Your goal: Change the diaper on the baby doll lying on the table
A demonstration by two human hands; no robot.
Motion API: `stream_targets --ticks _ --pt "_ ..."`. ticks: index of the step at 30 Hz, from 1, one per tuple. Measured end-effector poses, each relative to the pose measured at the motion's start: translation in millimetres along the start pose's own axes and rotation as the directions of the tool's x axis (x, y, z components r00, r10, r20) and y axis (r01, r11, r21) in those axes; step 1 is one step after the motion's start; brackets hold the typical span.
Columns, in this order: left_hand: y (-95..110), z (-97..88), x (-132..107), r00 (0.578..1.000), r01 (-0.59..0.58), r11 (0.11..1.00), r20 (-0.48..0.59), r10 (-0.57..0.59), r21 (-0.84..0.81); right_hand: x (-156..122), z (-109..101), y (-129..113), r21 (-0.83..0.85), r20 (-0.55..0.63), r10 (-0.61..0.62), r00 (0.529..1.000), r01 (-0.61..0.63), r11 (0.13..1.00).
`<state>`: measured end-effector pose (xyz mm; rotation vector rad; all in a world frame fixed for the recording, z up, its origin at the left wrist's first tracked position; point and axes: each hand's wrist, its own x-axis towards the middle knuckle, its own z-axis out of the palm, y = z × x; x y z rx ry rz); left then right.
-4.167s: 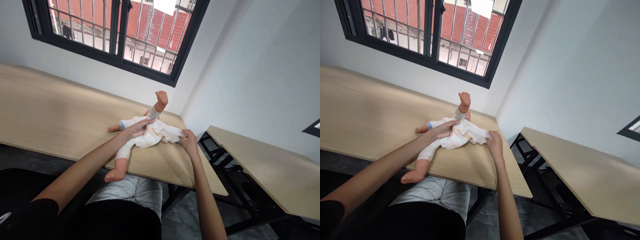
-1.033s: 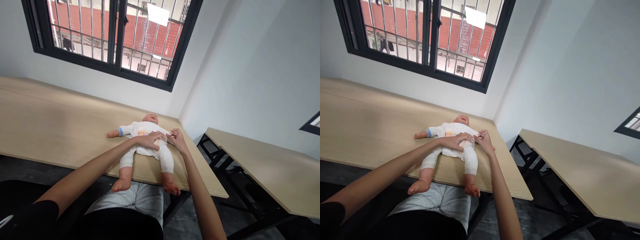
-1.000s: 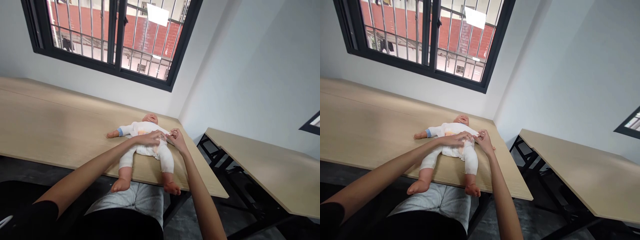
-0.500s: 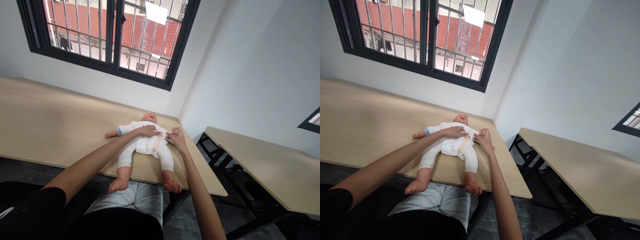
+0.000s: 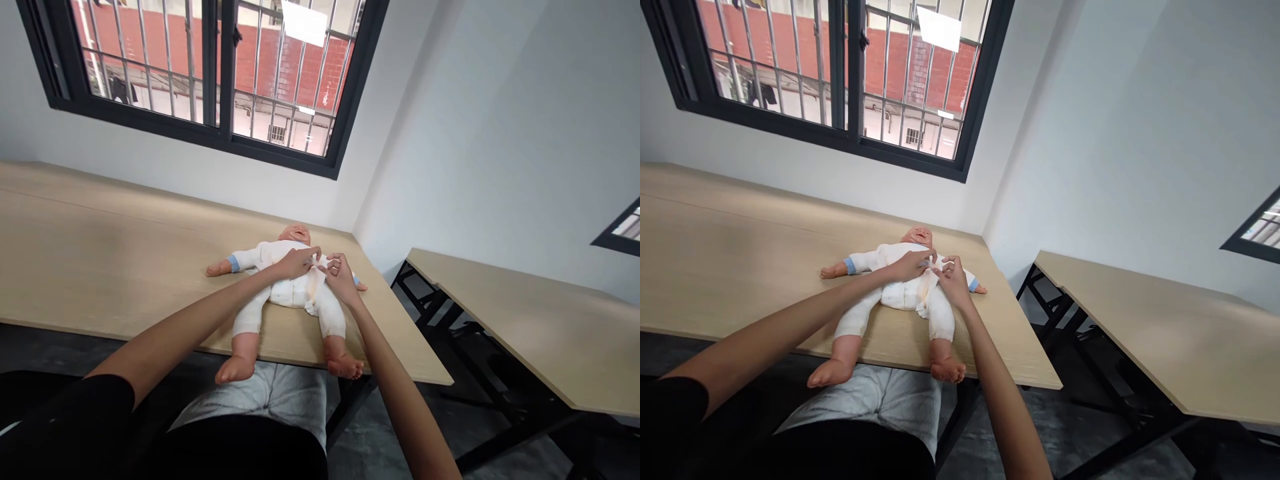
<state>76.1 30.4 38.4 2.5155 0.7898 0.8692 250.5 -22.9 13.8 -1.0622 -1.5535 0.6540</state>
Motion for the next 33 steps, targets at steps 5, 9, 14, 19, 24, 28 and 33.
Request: stream_targets --ticks 5,9,14,19,24,28,33 --pt "7 6.7 -6 0.996 -0.038 0.906 0.084 0.003 0.422 0 3 2 0.021 -0.135 0.004 0.991 -0.001 1.0" --pt "14 11.1 -6 0.997 0.027 0.809 0.042 -0.064 0.588 1 -1 3 0.023 -0.188 -0.009 0.982 0.013 1.0" --pt "33 15.6 -9 0.995 0.0 0.732 -0.072 0.066 0.681 2 -8 0 0.005 -0.293 -0.031 0.956 0.034 0.999" --pt "48 14.8 -18 0.998 -0.037 0.846 0.055 0.009 0.532 1 -10 -3 -0.019 -0.277 -0.013 0.961 0.008 1.0" --pt "64 18.7 -41 0.993 0.003 0.866 0.098 -0.06 0.5 -1 -8 -4 -0.031 -0.268 -0.009 0.963 0.0 1.0" --pt "73 31.3 -52 0.992 0.078 0.814 0.04 -0.123 0.575 -2 -10 -7 -0.022 -0.267 -0.013 0.964 0.007 1.0" --pt "76 44.3 -47 0.965 0.235 0.757 -0.052 -0.258 0.61 -2 -16 -10 -0.052 -0.258 -0.054 0.965 0.042 0.998"
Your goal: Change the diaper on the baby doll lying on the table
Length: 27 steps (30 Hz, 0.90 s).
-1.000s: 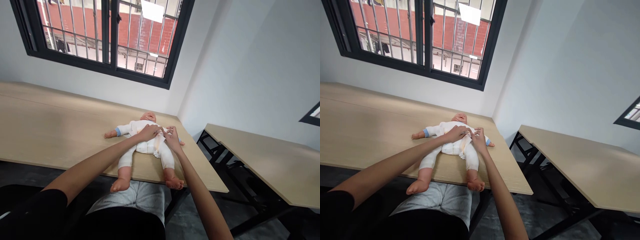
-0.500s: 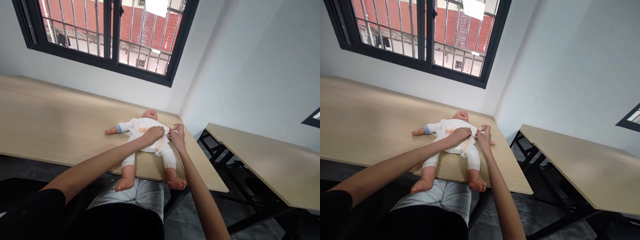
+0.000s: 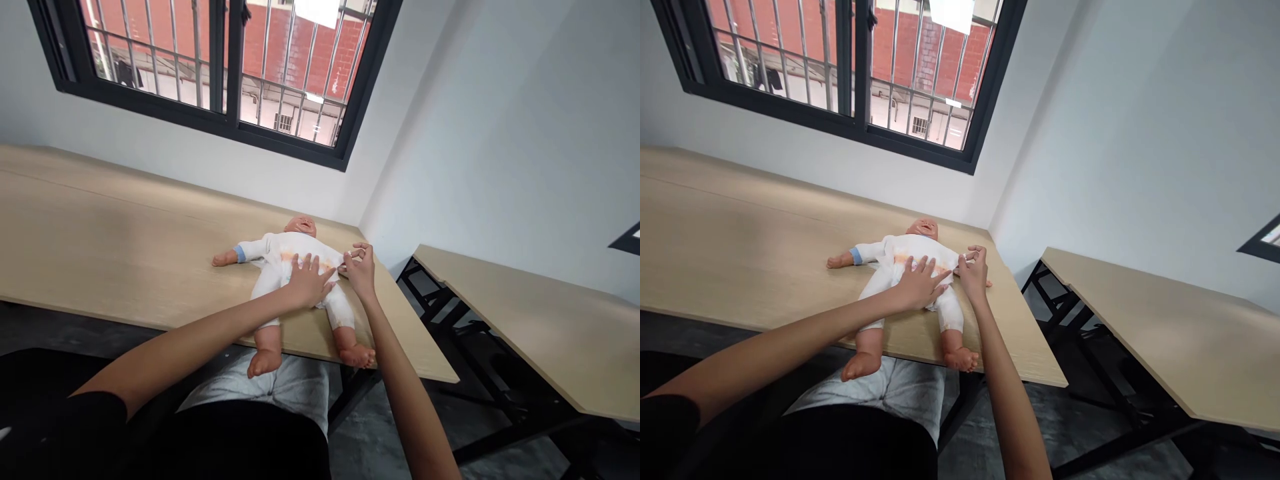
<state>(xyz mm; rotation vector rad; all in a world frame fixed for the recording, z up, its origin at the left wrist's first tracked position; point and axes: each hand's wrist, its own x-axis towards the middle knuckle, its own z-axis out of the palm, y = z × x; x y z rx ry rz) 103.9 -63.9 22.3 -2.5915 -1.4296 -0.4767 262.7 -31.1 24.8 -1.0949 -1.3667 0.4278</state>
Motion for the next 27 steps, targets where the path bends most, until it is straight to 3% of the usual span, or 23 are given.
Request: stream_targets --ticks 6,12,19,25,27 --pt "1 3.0 2 1.0 0.016 1.0 0.006 -0.016 -0.005 -2 11 0 -0.078 0.093 -0.078 0.993 0.086 0.993" --pt "-1 4.9 4 0.996 0.025 1.0 0.087 -0.026 0.009 -17 30 -11 -0.24 0.206 -0.073 0.976 0.123 0.963" --pt "-14 -8.0 -9 0.999 -0.017 0.998 0.03 0.019 -0.065 -23 24 -16 -0.326 0.322 -0.036 0.946 0.147 0.934" --pt "-43 -20.3 -35 0.962 -0.251 0.964 -0.135 0.238 -0.086 -26 24 -14 -0.117 0.483 -0.071 0.873 0.145 0.983" --pt "-51 -16.8 -37 0.939 -0.332 0.938 -0.13 0.318 -0.099 -25 24 -13 -0.032 0.45 -0.043 0.892 0.065 0.997"
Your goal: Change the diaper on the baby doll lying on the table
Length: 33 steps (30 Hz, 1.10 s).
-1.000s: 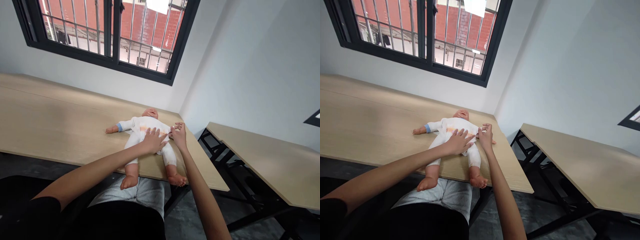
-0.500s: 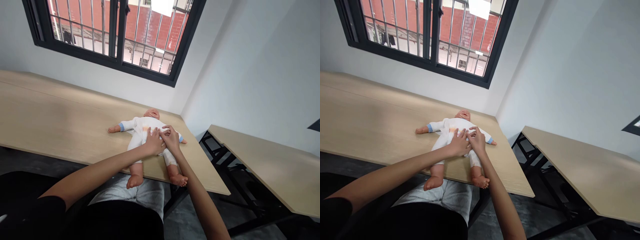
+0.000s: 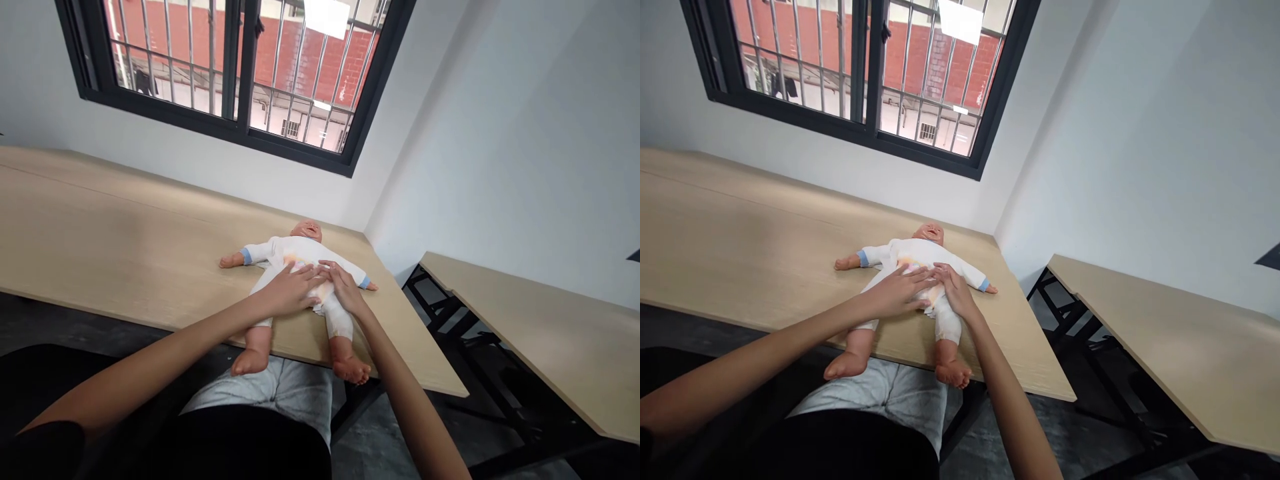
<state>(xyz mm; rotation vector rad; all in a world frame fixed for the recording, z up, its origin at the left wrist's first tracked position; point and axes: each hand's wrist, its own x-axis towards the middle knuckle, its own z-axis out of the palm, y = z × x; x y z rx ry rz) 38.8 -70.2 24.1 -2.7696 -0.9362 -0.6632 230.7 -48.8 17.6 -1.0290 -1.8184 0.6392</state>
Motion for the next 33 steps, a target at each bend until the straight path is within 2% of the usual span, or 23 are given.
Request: stream_targets --ticks 2,5,6,8,10,11,13,15,17,19,23,25,28,33 --pt "-5 2.5 -1 0.999 -0.032 0.999 0.015 0.032 -0.034 2 -2 0 0.061 -0.109 0.031 0.993 -0.025 0.998" --pt "-6 -0.2 1 1.0 -0.012 0.997 0.01 0.013 -0.075 3 -6 -1 0.078 -0.252 0.008 0.968 0.012 0.997" --pt "-6 -3.1 2 1.0 -0.012 0.994 0.015 0.014 -0.112 3 -7 -1 0.086 -0.245 -0.003 0.969 0.025 0.996" --pt "-13 -10.4 5 1.0 -0.009 0.967 0.002 0.01 -0.256 3 -7 -2 0.103 -0.15 -0.016 0.989 0.032 0.994" --pt "-31 -16.7 6 0.993 0.038 0.913 -0.089 -0.081 -0.407 2 -4 -2 0.097 -0.024 -0.022 0.999 0.024 0.995" --pt "-44 -18.6 7 0.973 0.083 0.887 -0.156 -0.172 -0.455 2 -4 -2 0.086 0.013 -0.025 1.0 0.024 0.996" --pt "-74 -19.0 5 0.902 0.197 0.857 -0.255 -0.348 -0.476 2 -3 -1 0.07 0.009 -0.03 1.0 0.029 0.997" --pt "-102 -14.9 1 0.869 0.3 0.805 -0.201 -0.451 -0.511 3 -5 -1 0.077 -0.07 -0.021 0.997 0.026 0.997" --pt "-121 -7.1 -5 0.876 0.346 0.771 -0.111 -0.47 -0.535 4 -9 0 0.119 -0.164 0.006 0.986 0.014 0.993" --pt "-129 2.7 -12 0.898 0.357 0.747 -0.013 -0.439 -0.561 5 -12 2 0.175 -0.236 0.051 0.97 -0.009 0.985" --pt "-127 20.6 -22 0.93 0.353 0.738 0.126 -0.346 -0.575 7 -13 7 0.207 -0.304 0.124 0.945 -0.061 0.976" --pt "-126 26.2 -24 0.936 0.345 0.771 0.132 -0.328 -0.535 8 -12 8 0.207 -0.305 0.135 0.943 -0.073 0.976" --pt "-130 31.1 -24 0.924 0.369 0.808 0.09 -0.371 -0.458 9 -9 10 0.209 -0.294 0.143 0.945 -0.083 0.974" --pt "-141 34.0 -24 0.903 0.41 0.816 0.055 -0.426 -0.408 8 -8 15 0.208 -0.287 0.149 0.946 -0.09 0.974"
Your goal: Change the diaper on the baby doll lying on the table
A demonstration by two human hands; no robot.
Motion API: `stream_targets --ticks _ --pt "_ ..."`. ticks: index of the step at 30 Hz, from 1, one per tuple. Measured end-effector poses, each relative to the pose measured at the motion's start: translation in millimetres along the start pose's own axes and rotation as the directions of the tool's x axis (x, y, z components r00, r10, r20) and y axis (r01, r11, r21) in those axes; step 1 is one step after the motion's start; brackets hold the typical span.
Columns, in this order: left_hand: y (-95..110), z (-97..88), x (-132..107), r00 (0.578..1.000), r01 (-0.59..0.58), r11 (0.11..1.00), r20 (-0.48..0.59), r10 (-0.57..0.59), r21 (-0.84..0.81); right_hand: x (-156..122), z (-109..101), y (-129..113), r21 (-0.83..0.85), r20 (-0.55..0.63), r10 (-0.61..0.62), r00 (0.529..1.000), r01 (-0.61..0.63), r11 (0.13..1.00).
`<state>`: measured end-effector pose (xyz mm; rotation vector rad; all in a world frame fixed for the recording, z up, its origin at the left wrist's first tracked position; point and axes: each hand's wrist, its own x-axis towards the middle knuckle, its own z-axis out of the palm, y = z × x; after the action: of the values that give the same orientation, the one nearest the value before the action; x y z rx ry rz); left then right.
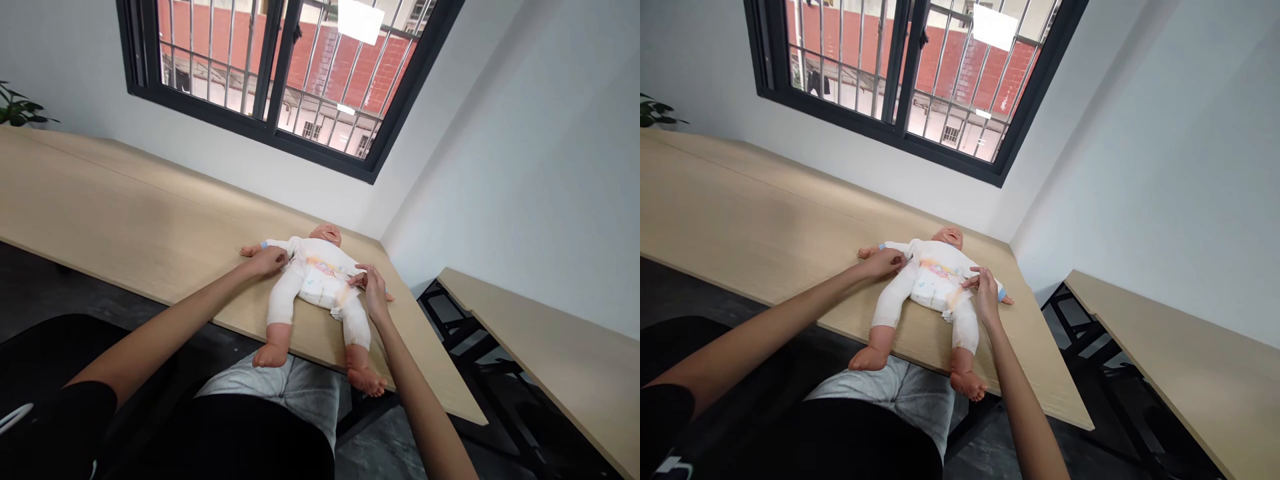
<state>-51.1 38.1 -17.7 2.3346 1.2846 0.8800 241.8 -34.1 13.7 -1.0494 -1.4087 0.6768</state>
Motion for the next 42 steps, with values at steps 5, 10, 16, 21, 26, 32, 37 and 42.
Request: stream_targets --ticks 5,10,16,21,26,32,37,42 --pt "0 1.3 -3 0.998 -0.064 0.998 0.005 0.064 0.019 0 -1 5 -0.021 0.002 -0.011 1.0 0.011 1.0" --pt "3 -0.9 -3 0.992 -0.092 0.996 0.085 0.092 -0.005 0 -2 1 -0.033 -0.026 -0.036 0.999 0.036 0.999" --pt "9 -13.0 -1 0.998 -0.061 0.99 -0.005 0.061 -0.128 -3 -3 -6 -0.07 -0.064 -0.08 0.995 0.076 0.995" --pt "20 -17.5 -3 1.0 0.008 0.945 0.03 0.002 -0.327 -5 -2 -11 -0.07 -0.064 -0.1 0.993 0.095 0.993" --pt "28 -15.9 -4 0.973 0.229 0.756 0.136 -0.184 -0.614 7 20 -38 -0.139 0.05 -0.179 0.983 0.184 0.973" --pt "30 -15.1 -7 0.948 0.285 0.435 0.184 -0.258 -0.854 37 91 -61 -0.457 0.575 -0.138 0.806 0.457 0.763" --pt "24 -14.2 -5 0.955 0.254 0.401 0.162 -0.248 -0.88 56 141 -57 -0.697 0.614 0.085 0.785 0.488 0.526" --pt "13 -15.4 -2 0.929 0.298 0.39 0.171 -0.327 -0.872 69 148 -51 -0.721 0.604 0.189 0.774 0.429 0.544"
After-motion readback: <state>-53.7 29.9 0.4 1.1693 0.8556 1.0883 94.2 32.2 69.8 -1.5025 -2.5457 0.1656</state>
